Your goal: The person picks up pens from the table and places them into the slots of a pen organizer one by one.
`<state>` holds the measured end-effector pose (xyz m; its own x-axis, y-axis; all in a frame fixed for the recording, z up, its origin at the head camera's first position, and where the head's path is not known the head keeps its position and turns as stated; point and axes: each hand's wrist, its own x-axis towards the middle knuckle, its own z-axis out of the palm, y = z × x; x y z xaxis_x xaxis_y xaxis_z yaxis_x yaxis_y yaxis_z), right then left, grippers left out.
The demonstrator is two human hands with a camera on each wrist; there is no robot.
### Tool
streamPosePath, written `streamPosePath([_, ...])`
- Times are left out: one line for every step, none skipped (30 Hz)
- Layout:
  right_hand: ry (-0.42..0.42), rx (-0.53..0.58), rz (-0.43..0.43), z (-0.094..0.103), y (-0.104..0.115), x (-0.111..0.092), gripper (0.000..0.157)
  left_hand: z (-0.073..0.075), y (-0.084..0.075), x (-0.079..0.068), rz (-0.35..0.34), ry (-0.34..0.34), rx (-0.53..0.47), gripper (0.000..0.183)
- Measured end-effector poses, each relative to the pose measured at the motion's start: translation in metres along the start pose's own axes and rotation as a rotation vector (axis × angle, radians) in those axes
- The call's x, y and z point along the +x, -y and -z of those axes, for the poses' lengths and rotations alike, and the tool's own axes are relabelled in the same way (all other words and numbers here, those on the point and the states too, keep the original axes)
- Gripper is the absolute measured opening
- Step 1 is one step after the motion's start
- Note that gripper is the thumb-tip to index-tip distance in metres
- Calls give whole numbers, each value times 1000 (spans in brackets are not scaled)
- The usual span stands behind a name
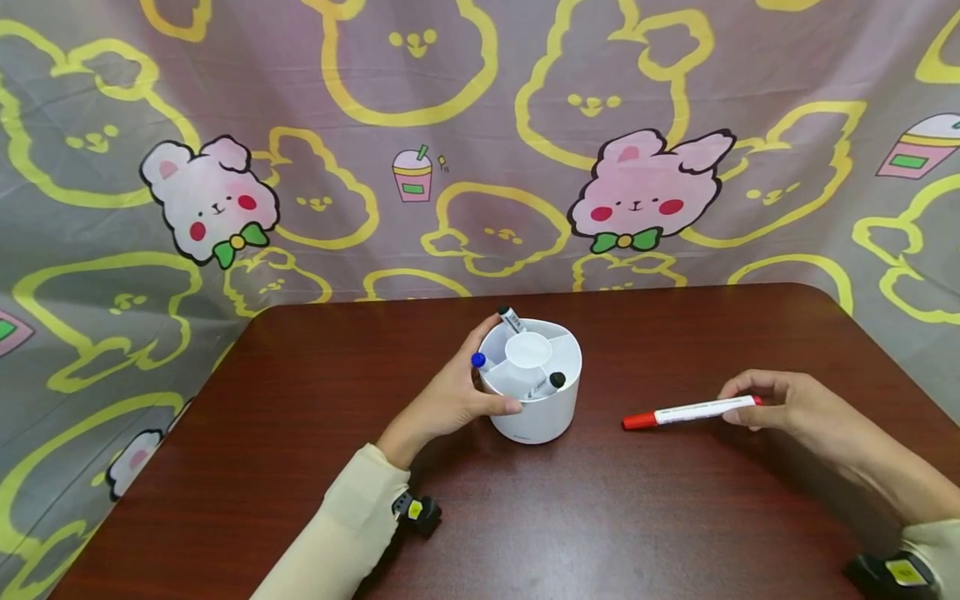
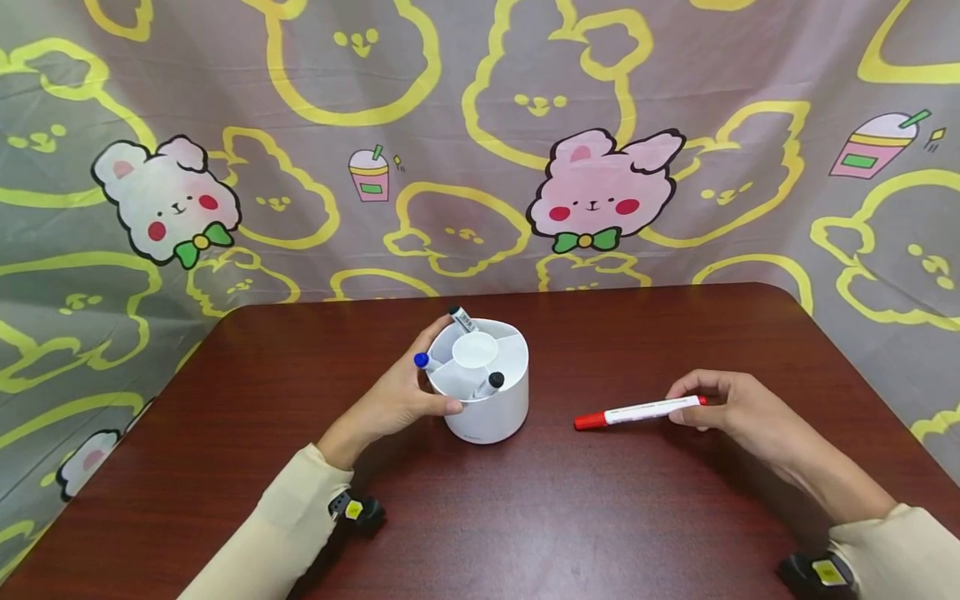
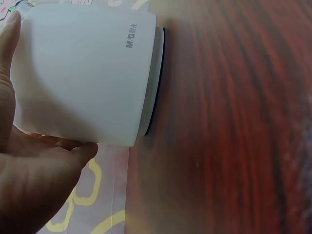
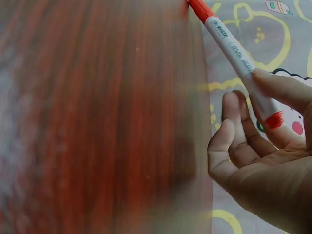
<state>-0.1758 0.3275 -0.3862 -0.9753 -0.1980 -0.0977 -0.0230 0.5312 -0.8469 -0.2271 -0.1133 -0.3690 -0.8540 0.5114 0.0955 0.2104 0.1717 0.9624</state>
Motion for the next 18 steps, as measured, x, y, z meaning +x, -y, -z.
streamPosePath([-3,13,-6,0,1,0,14,0,0,0,-2,1,-3,119])
streamPosePath([-10,25,-9,0,2,0,14,-1,0,1,-3,1,-5,119])
streamPosePath([-19,31,-9,-1,3,0,14,-1,0,1,-5,2,-7,118])
streamPosePath([-27,40,-9,-1,4,0,14,-1,0,1,-6,3,-7,118])
streamPosePath([-34,53,-7,-2,5,0,15,-1,0,1,-7,2,-7,117])
streamPosePath([-37,70,-4,-2,6,0,15,-1,0,1,-8,1,-4,117])
streamPosePath([-40,87,5,-3,7,1,16,-1,0,1,-7,-2,0,116])
streamPosePath([-38,111,14,-3,8,1,16,-1,0,1,-8,-4,5,115])
streamPosePath([-36,137,23,-4,9,2,16,-1,0,1,-9,-6,6,114])
streamPosePath([-31,170,32,-4,10,2,17,-1,-1,1,-9,-6,5,113])
streamPosePath([-26,206,45,-5,10,3,17,-1,-1,1,-9,-5,6,112])
streamPosePath([-21,242,59,-5,11,4,18,0,-1,0,-8,-5,5,111])
streamPosePath([-18,280,73,-6,12,4,19,0,-1,0,-5,-5,6,111])
streamPosePath([-14,321,87,-6,13,5,19,0,0,0,-4,-4,5,110])
streamPosePath([-14,354,99,-7,13,6,20,1,0,-1,-3,-4,5,109])
streamPosePath([-13,382,112,-8,14,6,21,1,0,-1,-2,-3,4,109])
streamPosePath([-13,413,125,-9,15,7,21,2,0,-1,-1,-3,2,109])
streamPosePath([-14,435,132,-10,16,8,21,2,0,-2,0,-4,-1,109])
